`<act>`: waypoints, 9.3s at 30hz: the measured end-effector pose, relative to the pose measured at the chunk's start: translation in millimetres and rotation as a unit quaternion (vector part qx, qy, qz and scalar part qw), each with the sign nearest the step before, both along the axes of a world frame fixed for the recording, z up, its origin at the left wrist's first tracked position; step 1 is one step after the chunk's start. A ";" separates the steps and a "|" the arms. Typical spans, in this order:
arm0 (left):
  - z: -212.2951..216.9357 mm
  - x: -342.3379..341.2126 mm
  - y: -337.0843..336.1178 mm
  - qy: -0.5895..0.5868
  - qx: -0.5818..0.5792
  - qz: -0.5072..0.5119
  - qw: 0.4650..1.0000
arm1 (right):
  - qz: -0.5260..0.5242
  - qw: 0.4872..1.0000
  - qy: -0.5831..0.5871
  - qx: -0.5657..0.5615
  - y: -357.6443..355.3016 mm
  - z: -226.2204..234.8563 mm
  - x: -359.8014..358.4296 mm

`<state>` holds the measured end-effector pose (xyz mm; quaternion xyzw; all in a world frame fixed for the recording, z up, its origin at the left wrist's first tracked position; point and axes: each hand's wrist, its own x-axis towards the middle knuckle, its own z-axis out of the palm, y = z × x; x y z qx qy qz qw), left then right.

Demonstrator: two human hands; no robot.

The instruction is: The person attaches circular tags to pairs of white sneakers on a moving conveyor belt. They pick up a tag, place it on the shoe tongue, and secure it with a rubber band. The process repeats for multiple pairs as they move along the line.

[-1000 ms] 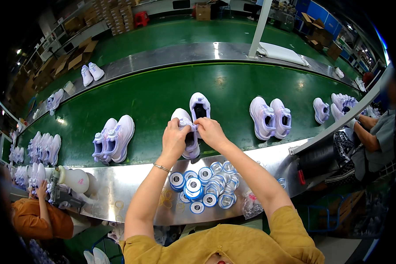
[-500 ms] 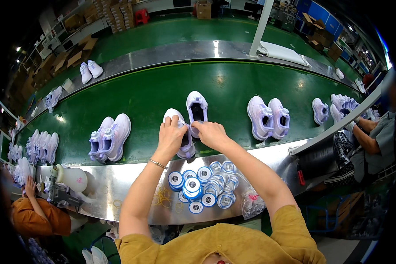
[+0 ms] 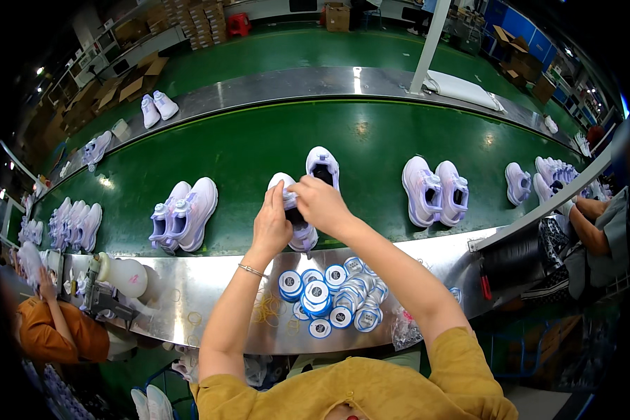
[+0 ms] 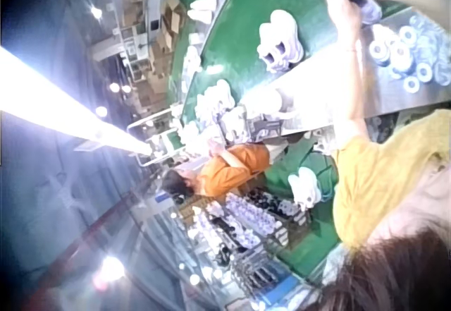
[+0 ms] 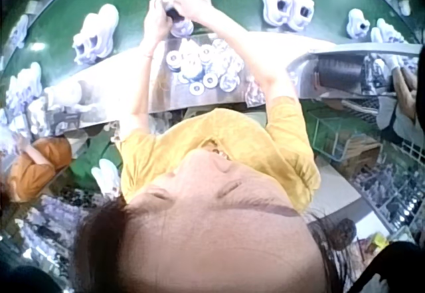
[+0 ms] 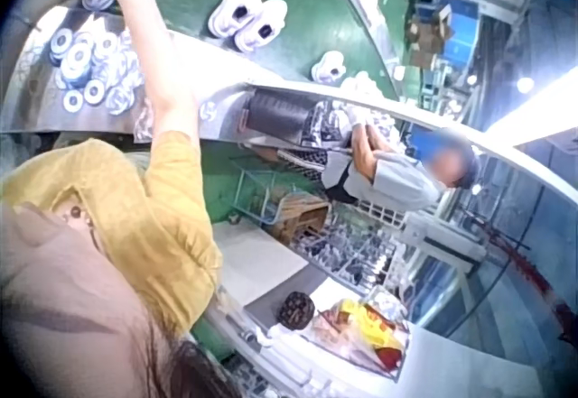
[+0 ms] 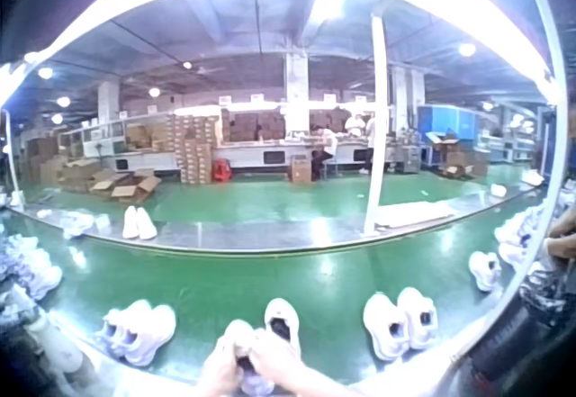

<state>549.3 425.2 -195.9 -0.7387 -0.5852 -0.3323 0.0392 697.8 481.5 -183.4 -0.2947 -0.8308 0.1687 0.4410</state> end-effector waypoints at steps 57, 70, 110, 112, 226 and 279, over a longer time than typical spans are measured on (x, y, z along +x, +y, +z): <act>37.5 -51.9 46.9 0.023 -0.149 -0.133 0.979 | -0.030 0.996 0.078 0.002 -36.4 -55.4 -52.4; 33.1 -58.3 51.8 -0.029 -0.134 -0.168 0.976 | -0.022 0.981 0.161 -0.103 -40.5 -56.1 -63.3; -6.0 -88.5 -8.2 -0.513 -0.269 0.031 0.815 | -0.015 0.981 -0.025 -0.192 6.2 -16.6 -74.4; -4.7 -87.5 -9.3 -0.520 -0.264 0.052 0.810 | -0.015 0.981 -0.013 -0.193 6.7 -20.9 -78.0; 64.5 -101.9 1.2 -0.029 -0.180 0.001 0.983 | 0.085 0.759 0.334 -0.552 -48.4 -30.1 -125.0; 65.7 -72.0 -27.7 0.083 -0.098 0.143 0.981 | 0.217 0.702 0.355 -0.578 -47.6 -27.3 -106.6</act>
